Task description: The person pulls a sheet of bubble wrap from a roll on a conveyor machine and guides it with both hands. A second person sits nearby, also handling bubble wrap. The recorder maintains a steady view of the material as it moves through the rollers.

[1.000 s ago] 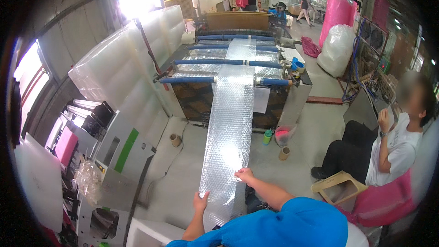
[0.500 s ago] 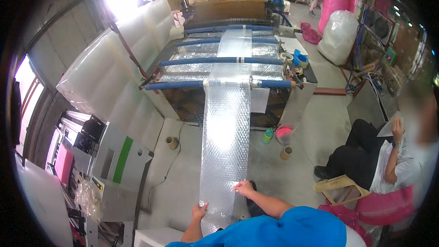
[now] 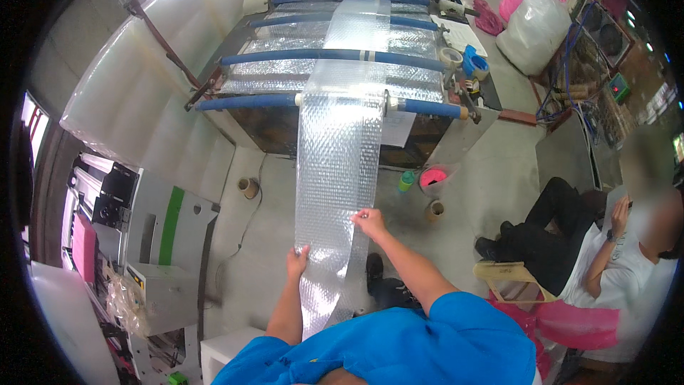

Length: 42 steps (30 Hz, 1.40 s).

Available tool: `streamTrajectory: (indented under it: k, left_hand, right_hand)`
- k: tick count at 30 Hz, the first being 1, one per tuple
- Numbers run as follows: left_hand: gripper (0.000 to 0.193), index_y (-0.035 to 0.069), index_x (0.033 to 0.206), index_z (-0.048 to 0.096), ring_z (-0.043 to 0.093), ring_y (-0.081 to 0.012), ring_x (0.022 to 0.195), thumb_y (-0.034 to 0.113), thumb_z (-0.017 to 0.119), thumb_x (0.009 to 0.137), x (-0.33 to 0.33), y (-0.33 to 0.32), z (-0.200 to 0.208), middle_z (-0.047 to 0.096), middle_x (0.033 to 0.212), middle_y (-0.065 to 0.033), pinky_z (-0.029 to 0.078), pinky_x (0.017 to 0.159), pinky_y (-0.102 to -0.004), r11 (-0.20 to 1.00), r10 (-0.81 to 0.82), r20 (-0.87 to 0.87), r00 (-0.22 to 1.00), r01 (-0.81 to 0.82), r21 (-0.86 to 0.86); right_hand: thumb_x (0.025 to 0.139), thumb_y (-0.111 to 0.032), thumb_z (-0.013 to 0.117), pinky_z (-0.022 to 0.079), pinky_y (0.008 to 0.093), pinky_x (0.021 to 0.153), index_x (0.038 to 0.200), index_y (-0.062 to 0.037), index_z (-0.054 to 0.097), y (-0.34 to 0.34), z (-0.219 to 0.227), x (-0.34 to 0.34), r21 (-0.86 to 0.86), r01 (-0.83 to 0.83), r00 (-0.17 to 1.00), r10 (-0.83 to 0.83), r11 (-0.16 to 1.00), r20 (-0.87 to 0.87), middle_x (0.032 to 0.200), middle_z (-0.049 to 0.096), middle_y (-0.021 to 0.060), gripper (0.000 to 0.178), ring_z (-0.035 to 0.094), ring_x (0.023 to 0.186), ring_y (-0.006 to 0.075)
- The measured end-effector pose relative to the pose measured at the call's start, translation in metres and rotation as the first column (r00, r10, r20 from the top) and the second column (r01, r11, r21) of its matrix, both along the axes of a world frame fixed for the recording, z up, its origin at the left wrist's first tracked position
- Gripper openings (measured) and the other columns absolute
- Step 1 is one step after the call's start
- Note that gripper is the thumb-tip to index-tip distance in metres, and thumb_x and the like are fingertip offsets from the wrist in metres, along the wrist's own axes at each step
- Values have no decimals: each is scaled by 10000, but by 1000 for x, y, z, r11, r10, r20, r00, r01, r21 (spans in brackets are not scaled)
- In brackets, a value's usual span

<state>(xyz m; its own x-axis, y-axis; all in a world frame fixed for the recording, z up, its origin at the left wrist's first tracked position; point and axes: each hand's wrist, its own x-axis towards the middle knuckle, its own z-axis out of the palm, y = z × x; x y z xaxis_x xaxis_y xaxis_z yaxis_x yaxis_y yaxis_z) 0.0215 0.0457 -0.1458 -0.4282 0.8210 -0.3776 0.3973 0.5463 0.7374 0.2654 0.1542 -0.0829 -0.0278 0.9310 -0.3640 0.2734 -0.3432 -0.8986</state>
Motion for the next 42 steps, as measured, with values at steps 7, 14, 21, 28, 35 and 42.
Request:
streamTrajectory:
  k: [7, 14, 21, 28, 35, 42]
  left_hand:
    - [683, -49, 1061, 462, 500, -332, 947, 523, 535, 697, -2, 25, 33, 515, 1007, -238, 389, 805, -361, 1000, 3, -91, 996, -5, -15]
    - [655, -83, 864, 572, 595, -223, 723, 513, 642, 600, -30, -17, 137, 603, 786, -168, 468, 658, -322, 989, -147, 282, 948, 145, 29]
    - [716, -16, 924, 541, 556, -297, 840, 545, 679, 501, -55, -48, 133, 572, 884, -198, 425, 734, -350, 995, -95, -226, 970, 101, 14]
    - [404, 56, 933, 552, 542, -301, 858, 363, 607, 676, -48, -60, 173, 578, 900, -150, 424, 721, -385, 988, 0, -300, 954, 47, 149]
    - [471, 39, 935, 572, 545, -297, 873, 438, 578, 684, -44, -63, 162, 571, 922, -171, 418, 748, -372, 998, 41, -197, 979, -30, 58]
    - [553, -14, 963, 558, 562, -265, 853, 394, 676, 609, -56, -103, 117, 580, 916, -177, 417, 766, -326, 990, -102, 66, 993, 95, 102]
  right_hand:
    - [684, -130, 645, 405, 210, 462, 712, -44, 563, 22, 39, -6, 1, 48, 994, -48, 999, -99, 638, 558, 14, 122, 489, 523, 67]
    - [713, -173, 643, 444, 253, 544, 880, -53, 542, -45, 28, -23, 26, 66, 949, -55, 997, -312, 722, 510, -6, 229, 489, 684, 80]
    - [714, -179, 646, 468, 261, 550, 893, -27, 546, -174, 29, -61, -229, -180, 899, 66, 957, -433, 739, 528, 11, 256, 512, 673, 93]
    - [692, -161, 664, 430, 219, 481, 837, -18, 566, -205, 53, -77, -69, -74, 939, 46, 995, -340, 702, 560, 18, 226, 519, 579, 88]
    - [673, -163, 680, 362, 187, 428, 793, -19, 590, -216, 55, -64, -48, 23, 971, -34, 999, -237, 637, 550, -5, 208, 460, 500, 52]
    - [686, -157, 667, 307, 170, 407, 811, -28, 592, -224, 44, -65, -122, 110, 946, -142, 986, -291, 669, 542, -31, 195, 408, 486, 27]
